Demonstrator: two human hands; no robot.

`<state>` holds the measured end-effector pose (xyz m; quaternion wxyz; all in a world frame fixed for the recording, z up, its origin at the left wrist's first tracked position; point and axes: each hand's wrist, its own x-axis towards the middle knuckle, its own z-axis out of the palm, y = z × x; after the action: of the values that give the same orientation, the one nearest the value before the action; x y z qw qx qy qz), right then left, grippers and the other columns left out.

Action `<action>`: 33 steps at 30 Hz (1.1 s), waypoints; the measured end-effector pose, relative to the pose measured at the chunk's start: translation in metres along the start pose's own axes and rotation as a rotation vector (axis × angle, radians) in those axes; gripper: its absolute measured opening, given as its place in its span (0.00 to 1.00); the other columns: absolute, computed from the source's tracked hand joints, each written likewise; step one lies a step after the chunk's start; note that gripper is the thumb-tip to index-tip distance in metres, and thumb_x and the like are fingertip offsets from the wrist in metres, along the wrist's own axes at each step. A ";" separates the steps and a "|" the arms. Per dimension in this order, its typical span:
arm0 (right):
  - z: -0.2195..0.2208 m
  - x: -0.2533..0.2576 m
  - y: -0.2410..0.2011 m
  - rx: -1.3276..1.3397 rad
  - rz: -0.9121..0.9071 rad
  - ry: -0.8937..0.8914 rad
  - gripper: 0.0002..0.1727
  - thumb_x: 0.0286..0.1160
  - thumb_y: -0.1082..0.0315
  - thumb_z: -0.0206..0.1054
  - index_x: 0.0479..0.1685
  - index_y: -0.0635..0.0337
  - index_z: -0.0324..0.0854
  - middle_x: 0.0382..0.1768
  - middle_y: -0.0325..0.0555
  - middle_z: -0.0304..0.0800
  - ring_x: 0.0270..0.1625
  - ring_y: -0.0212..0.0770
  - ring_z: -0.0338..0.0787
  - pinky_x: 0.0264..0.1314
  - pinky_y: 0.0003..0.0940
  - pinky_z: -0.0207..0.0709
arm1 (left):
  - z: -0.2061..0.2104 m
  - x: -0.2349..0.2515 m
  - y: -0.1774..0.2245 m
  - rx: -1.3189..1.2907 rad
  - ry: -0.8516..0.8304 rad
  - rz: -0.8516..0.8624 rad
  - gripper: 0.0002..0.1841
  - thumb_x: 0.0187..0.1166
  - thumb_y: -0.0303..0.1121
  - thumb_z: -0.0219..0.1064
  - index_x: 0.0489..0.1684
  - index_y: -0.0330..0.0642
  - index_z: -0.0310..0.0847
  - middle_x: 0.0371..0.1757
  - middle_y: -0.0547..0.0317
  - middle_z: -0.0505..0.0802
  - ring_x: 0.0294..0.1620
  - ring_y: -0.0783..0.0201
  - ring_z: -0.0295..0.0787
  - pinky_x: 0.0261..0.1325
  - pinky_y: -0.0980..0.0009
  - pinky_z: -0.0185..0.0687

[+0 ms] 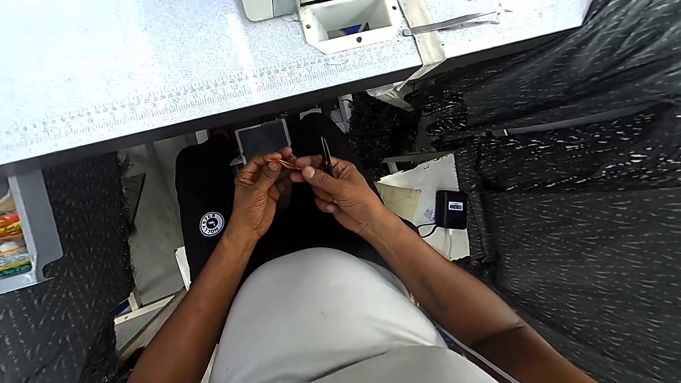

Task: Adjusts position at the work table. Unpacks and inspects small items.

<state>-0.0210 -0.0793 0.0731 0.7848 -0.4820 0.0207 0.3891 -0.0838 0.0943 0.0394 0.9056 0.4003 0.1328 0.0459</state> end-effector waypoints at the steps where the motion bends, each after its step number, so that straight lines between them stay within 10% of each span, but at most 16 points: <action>1: 0.000 0.000 0.000 -0.009 -0.008 -0.001 0.11 0.83 0.73 0.67 0.58 0.63 0.86 0.45 0.50 0.96 0.14 0.20 0.68 0.13 0.14 0.58 | -0.001 0.000 0.001 0.011 -0.001 0.009 0.08 0.87 0.29 0.63 0.52 0.44 0.88 0.67 0.49 0.91 0.62 0.57 0.93 0.62 0.60 0.90; 14: 0.005 0.002 0.006 -0.012 -0.028 0.048 0.06 0.79 0.75 0.69 0.50 0.62 0.85 0.40 0.50 0.95 0.13 0.21 0.70 0.12 0.15 0.61 | -0.006 -0.007 0.000 0.017 -0.045 0.056 0.07 0.86 0.28 0.64 0.51 0.44 0.88 0.64 0.50 0.92 0.62 0.56 0.92 0.66 0.59 0.88; 18: 0.001 0.000 0.003 -0.495 -0.234 0.068 0.14 0.83 0.64 0.67 0.60 0.62 0.81 0.29 0.40 0.87 0.18 0.25 0.74 0.16 0.18 0.65 | -0.006 -0.004 0.004 0.031 -0.012 0.041 0.07 0.87 0.29 0.62 0.53 0.45 0.86 0.62 0.50 0.92 0.60 0.55 0.93 0.64 0.56 0.89; 22: -0.014 -0.001 0.003 -0.996 -0.475 0.098 0.17 0.81 0.52 0.69 0.48 0.59 0.82 0.24 0.34 0.80 0.22 0.27 0.76 0.22 0.23 0.70 | -0.009 -0.003 0.007 0.100 0.008 0.019 0.07 0.89 0.30 0.60 0.53 0.43 0.83 0.56 0.51 0.92 0.52 0.58 0.94 0.57 0.59 0.93; 33: -0.018 0.001 0.007 -1.143 -0.422 -0.047 0.15 0.88 0.56 0.55 0.42 0.56 0.82 0.20 0.33 0.76 0.21 0.29 0.76 0.23 0.29 0.70 | 0.001 -0.005 0.010 0.257 0.024 -0.028 0.08 0.79 0.24 0.70 0.52 0.39 0.85 0.46 0.52 0.93 0.41 0.62 0.94 0.45 0.65 0.95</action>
<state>-0.0184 -0.0908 0.0584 0.4624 -0.8118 -0.3047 0.1853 -0.0879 0.0998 0.0481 0.8457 0.5105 0.1540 0.0209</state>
